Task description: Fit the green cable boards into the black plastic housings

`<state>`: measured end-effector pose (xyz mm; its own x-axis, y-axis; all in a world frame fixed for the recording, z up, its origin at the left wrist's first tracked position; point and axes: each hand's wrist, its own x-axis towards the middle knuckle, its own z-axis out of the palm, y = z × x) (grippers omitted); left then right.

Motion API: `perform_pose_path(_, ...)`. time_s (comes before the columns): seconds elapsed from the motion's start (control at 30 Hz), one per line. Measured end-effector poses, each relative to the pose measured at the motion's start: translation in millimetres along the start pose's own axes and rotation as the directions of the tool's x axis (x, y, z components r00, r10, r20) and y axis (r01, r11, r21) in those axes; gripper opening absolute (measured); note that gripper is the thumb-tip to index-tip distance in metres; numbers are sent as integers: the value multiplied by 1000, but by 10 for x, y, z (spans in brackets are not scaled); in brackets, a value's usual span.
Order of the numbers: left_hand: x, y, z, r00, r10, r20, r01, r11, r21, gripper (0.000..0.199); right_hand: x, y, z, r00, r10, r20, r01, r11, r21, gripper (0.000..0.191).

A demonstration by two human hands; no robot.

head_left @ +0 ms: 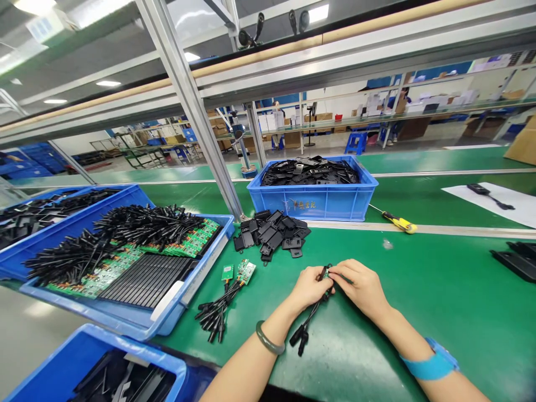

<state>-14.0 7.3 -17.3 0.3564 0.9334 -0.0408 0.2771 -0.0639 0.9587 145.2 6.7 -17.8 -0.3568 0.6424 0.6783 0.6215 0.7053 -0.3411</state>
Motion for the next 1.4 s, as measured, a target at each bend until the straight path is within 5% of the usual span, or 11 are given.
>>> perform_pose_path(1.4,15,-33,-11,998,-62,-11,63,995,80,20,10,-2,-13,999,-31,-13,30,999,-28,17)
